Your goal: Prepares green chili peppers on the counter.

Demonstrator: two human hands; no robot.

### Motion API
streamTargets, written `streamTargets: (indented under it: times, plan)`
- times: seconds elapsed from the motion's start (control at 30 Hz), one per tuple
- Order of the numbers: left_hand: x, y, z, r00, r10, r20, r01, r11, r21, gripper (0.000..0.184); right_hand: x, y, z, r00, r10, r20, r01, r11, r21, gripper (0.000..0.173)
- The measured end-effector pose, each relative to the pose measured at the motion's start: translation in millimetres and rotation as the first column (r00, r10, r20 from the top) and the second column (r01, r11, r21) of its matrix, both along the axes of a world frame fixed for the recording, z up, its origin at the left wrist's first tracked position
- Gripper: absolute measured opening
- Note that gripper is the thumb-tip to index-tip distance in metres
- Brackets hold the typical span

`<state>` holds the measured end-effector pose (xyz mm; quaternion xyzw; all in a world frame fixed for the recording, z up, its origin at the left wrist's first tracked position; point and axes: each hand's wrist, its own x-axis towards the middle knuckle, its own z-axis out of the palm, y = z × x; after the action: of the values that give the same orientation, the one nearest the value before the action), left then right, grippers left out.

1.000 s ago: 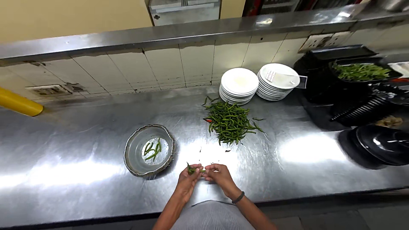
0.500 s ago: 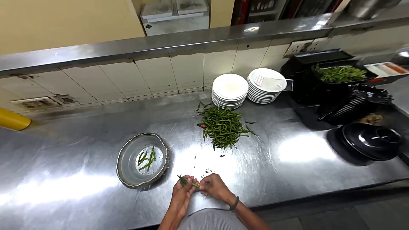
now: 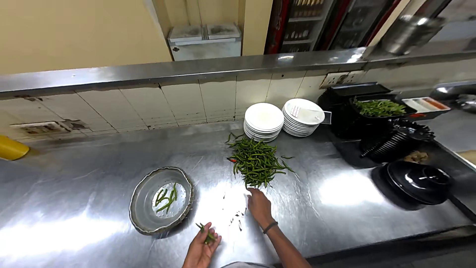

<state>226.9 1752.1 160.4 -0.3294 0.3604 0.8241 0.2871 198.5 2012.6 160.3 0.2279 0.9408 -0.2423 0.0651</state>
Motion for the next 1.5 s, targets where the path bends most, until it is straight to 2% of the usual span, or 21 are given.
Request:
streamTargets:
  times: [0.1, 0.23, 0.3, 0.4, 0.47, 0.53, 0.6, 0.67, 0.77, 0.83, 0.93, 1.0, 1.03, 1.1, 1.13, 1.2, 1.27, 1.33, 1.4, 1.47, 1.5]
  plan:
    - [8.9, 0.8, -4.3, 0.993, -0.114, -0.038, 0.115, 0.993, 0.009, 0.021, -31.1, 19.9, -8.1, 0.999, -0.039, -0.031, 0.044, 0.983, 0.178, 0.035]
    - [10.7, -4.5, -1.1, 0.942, -0.292, -0.166, 0.300, 0.954, 0.022, 0.027, -38.7, 22.5, -17.3, 0.993, 0.003, 0.121, -0.014, 0.996, 0.092, 0.040]
    - [4.4, -6.9, 2.4, 0.934, -0.283, -0.219, 0.297, 0.954, 0.037, 0.025, -39.0, 16.1, -19.6, 0.995, 0.006, 0.095, -0.016, 0.994, 0.104, 0.041]
    - [-0.3, -5.0, 1.8, 0.953, -0.242, -0.180, 0.253, 0.967, 0.042, 0.025, -41.3, 12.9, -30.9, 0.993, 0.035, 0.116, -0.056, 0.981, 0.185, 0.048]
    - [2.8, -3.2, 2.9, 0.955, -0.260, -0.140, 0.264, 0.964, 0.012, 0.021, -35.0, 9.4, -36.6, 0.992, 0.048, 0.113, -0.074, 0.969, 0.235, 0.038]
    - [2.6, -2.2, 3.8, 0.943, -0.295, -0.156, 0.298, 0.955, -0.007, 0.023, -32.0, 6.6, -34.2, 0.994, 0.023, 0.104, -0.045, 0.976, 0.213, 0.031]
    - [2.2, -3.9, 0.6, 0.926, -0.323, -0.196, 0.325, 0.945, -0.018, 0.029, -30.8, 5.0, -28.2, 0.997, -0.027, 0.075, 0.017, 0.991, 0.135, 0.030]
    - [3.8, -2.8, -3.5, 0.926, -0.321, -0.199, 0.319, 0.947, -0.039, 0.029, -25.0, 8.1, -20.5, 0.995, -0.087, 0.053, 0.090, 0.995, -0.045, 0.028]
    - [6.1, -0.7, -3.0, 0.931, -0.253, -0.262, 0.212, 0.962, -0.175, 0.029, -9.1, 4.4, -4.3, 0.970, -0.239, -0.040, 0.205, 0.899, -0.386, 0.024]
    - [1.5, 3.4, 0.0, 0.905, -0.225, -0.362, 0.114, 0.947, -0.301, 0.028, 3.3, -3.0, 13.7, 0.939, -0.301, -0.165, 0.201, 0.871, -0.449, 0.018]
    - [-12.6, 6.6, -3.6, 0.811, -0.288, -0.509, 0.052, 0.902, -0.428, 0.029, 17.5, -7.1, 34.4, 0.923, -0.297, -0.243, 0.141, 0.851, -0.506, 0.015]
    - [-23.0, 12.8, -7.8, 0.701, -0.350, -0.621, 0.013, 0.877, -0.480, 0.026, 22.8, -6.5, 49.8, 0.963, -0.206, -0.172, 0.060, 0.790, -0.610, 0.014]
    - [-25.8, 15.2, -7.8, 0.622, -0.408, -0.668, 0.012, 0.859, -0.513, 0.026, 25.6, -8.8, 57.0, 0.980, -0.152, -0.129, 0.023, 0.727, -0.686, 0.014]
    - [-27.2, 18.2, -4.1, 0.478, -0.527, -0.703, 0.095, 0.826, -0.555, 0.028, 30.4, -19.1, 66.9, 0.990, -0.111, -0.082, -0.009, 0.539, -0.842, 0.014]
    - [-26.8, 20.4, -2.3, 0.439, -0.567, -0.698, 0.168, 0.814, -0.556, 0.028, 31.4, -24.9, 67.3, 0.989, -0.125, -0.075, -0.008, 0.470, -0.883, 0.015]
    - [-23.2, 26.8, 0.4, 0.428, -0.594, -0.682, 0.299, 0.805, -0.513, 0.029, 32.2, -35.4, 64.0, 0.983, -0.166, -0.081, -0.002, 0.428, -0.904, 0.016]
    - [-19.4, 29.9, 1.3, 0.491, -0.589, -0.642, 0.360, 0.808, -0.466, 0.027, 34.6, -43.2, 60.5, 0.977, -0.188, -0.101, -0.017, 0.399, -0.917, 0.017]
    - [-19.3, 28.0, 5.9, 0.624, -0.554, -0.551, 0.378, 0.831, -0.407, 0.027, 38.3, -46.9, 56.4, 0.971, -0.198, -0.132, -0.035, 0.428, -0.903, 0.016]
    - [-23.1, 21.8, 11.4, 0.725, -0.525, -0.445, 0.399, 0.847, -0.351, 0.030, 40.7, -45.7, 51.0, 0.975, -0.151, -0.163, -0.053, 0.554, -0.831, 0.014]
    - [-25.9, 15.2, 14.5, 0.699, -0.577, -0.423, 0.464, 0.815, -0.347, 0.032, 40.8, -42.8, 47.4, 0.982, -0.078, -0.171, -0.071, 0.691, -0.720, 0.015]
    - [-25.6, 12.4, 13.7, 0.654, -0.618, -0.436, 0.504, 0.786, -0.359, 0.033, 40.8, -42.8, 45.7, 0.983, -0.058, -0.174, -0.080, 0.719, -0.691, 0.016]
